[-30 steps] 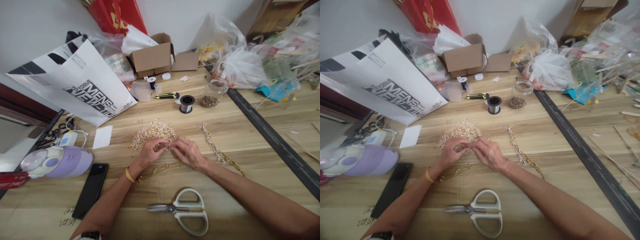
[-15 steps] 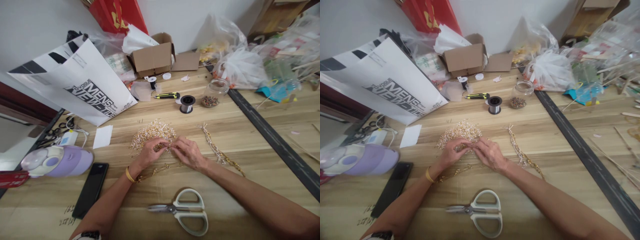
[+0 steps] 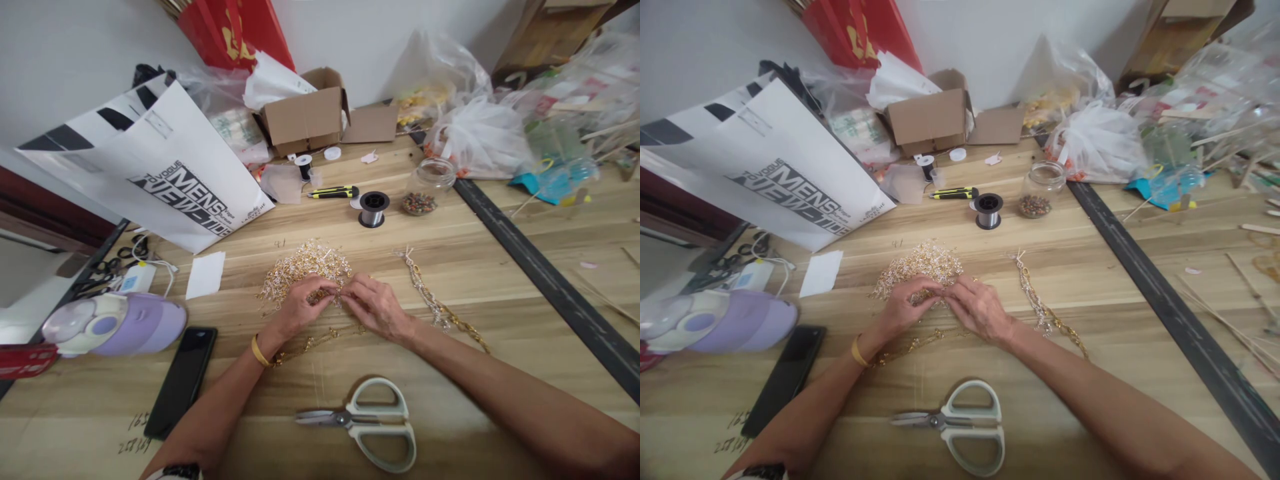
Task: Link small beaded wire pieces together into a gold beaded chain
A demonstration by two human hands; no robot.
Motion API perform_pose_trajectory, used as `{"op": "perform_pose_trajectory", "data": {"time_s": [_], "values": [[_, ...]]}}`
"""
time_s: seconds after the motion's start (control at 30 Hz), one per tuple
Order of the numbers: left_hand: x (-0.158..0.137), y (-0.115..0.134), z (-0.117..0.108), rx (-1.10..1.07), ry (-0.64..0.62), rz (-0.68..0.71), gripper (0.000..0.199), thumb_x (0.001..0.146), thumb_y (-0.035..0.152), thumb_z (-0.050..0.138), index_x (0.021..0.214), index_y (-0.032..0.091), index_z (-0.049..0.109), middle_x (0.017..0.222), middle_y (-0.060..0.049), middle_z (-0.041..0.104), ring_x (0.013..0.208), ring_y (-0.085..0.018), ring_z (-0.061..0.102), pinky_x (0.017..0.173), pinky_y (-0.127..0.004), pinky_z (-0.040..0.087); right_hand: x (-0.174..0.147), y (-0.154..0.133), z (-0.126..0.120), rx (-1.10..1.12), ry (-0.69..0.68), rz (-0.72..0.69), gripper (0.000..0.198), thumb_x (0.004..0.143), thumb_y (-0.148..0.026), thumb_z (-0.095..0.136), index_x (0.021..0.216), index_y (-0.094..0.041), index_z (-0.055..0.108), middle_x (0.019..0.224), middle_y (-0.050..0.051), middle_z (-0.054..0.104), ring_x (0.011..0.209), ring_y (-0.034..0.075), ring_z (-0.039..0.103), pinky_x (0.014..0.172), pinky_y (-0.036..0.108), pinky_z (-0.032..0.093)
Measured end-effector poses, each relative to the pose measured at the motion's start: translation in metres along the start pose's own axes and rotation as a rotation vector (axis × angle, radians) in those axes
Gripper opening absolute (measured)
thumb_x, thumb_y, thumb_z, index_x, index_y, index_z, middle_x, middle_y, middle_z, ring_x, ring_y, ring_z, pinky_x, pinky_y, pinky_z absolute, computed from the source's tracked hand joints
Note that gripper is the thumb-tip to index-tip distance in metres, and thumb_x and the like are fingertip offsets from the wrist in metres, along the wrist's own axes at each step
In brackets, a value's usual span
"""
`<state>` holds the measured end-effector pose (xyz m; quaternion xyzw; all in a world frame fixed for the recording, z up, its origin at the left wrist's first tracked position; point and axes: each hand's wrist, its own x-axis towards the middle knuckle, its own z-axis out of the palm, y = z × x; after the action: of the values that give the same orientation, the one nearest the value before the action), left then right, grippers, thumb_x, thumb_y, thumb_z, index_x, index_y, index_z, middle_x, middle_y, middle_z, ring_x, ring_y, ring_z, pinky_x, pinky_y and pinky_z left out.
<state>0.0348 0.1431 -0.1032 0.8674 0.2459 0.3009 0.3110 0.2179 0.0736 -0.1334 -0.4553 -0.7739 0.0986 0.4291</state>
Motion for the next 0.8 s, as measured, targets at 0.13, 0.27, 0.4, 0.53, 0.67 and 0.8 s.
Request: {"op": "perform_pose_trajectory", "data": {"time_s": [0.13,0.27,0.4,0.53,0.67,0.8], "values": [[-0.0004,0.0002,0.0003,-0.012,-0.008,-0.011,0.01,0.081,0.014,0.063,0.091,0.016,0.066,0.087,-0.007,0.071,0.083,-0.017,0.065,0.079,-0.031,0.052,0.0002,0.0004,0.0001,0.004,-0.005,-0.006,0.013,0.094,-0.019,0.046,0.098,-0.019,0.058,0.081,0.005,0.059,0.07,0.015,0.055,0.063,0.026,0.044],[-0.0006,0.0012,0.0009,-0.028,-0.004,-0.012,0.01,0.081,0.014,0.064,0.09,0.016,0.067,0.086,-0.007,0.071,0.082,-0.016,0.065,0.079,-0.031,0.052,0.0002,0.0001,0.0001,0.025,-0.017,0.004,0.013,0.094,-0.02,0.046,0.099,-0.018,0.058,0.083,0.006,0.06,0.072,0.015,0.057,0.065,0.026,0.045],[-0.0008,0.0019,0.0013,-0.044,0.017,-0.019,0.013,0.078,0.014,0.068,0.091,0.016,0.066,0.084,-0.005,0.071,0.078,-0.015,0.066,0.077,-0.029,0.053,0.0005,-0.0004,-0.0001,0.031,-0.027,0.013,0.012,0.095,-0.02,0.046,0.099,-0.018,0.058,0.084,0.006,0.06,0.074,0.015,0.058,0.066,0.026,0.046],[-0.0009,0.0018,0.0006,-0.062,0.035,-0.045,0.018,0.075,0.013,0.071,0.093,0.015,0.066,0.08,-0.004,0.072,0.073,-0.014,0.067,0.074,-0.027,0.054,0.0009,0.0,0.0002,0.037,-0.019,-0.001,0.012,0.094,-0.02,0.047,0.099,-0.017,0.058,0.084,0.006,0.06,0.074,0.015,0.058,0.066,0.026,0.046],[-0.0008,0.0013,-0.0004,-0.084,0.038,-0.075,0.016,0.076,0.013,0.069,0.092,0.016,0.066,0.08,-0.004,0.072,0.073,-0.014,0.067,0.074,-0.027,0.054,0.002,-0.0006,-0.0004,0.022,-0.013,-0.003,0.012,0.094,-0.021,0.048,0.1,-0.018,0.058,0.083,0.005,0.06,0.071,0.015,0.056,0.064,0.025,0.045],[-0.0002,0.0019,-0.0007,-0.107,0.026,-0.078,0.018,0.078,0.011,0.067,0.095,0.016,0.066,0.082,-0.004,0.072,0.075,-0.015,0.068,0.075,-0.027,0.054,0.0029,-0.0018,-0.0011,0.008,0.004,-0.016,0.014,0.093,-0.021,0.049,0.105,-0.018,0.056,0.082,0.005,0.059,0.068,0.015,0.055,0.06,0.025,0.044]]}}
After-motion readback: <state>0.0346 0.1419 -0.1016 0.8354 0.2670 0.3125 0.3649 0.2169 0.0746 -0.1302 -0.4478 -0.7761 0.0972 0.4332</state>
